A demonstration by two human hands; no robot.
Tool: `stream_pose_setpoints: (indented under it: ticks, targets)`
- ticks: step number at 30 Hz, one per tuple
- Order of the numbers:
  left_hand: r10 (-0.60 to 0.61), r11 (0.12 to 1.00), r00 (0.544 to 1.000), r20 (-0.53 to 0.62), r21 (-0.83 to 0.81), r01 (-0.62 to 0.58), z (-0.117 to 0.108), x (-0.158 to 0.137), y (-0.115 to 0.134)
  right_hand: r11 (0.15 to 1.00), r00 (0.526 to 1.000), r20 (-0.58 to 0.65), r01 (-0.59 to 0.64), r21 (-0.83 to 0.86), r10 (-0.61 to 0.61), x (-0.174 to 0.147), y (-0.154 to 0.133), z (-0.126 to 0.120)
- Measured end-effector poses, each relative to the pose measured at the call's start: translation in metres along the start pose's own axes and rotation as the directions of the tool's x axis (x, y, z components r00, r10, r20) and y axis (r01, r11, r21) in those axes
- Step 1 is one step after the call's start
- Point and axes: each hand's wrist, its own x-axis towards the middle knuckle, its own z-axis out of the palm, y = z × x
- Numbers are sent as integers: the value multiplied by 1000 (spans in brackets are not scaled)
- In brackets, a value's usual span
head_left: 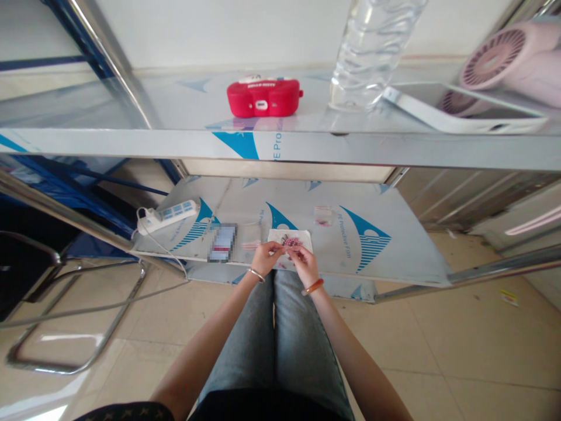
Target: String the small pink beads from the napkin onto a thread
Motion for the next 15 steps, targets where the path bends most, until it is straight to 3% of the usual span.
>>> stream_pose_setpoints:
  ticks: [7, 15]
  targets:
    - [-26, 999, 999, 32, -41, 27, 1, 3, 3, 1000, 1000, -15, -16, 27, 16, 0, -9, -2]
    - [-2, 999, 997, 73, -33, 4, -2, 5, 9, 998, 998, 34, 59, 21, -60, 4, -9, -12]
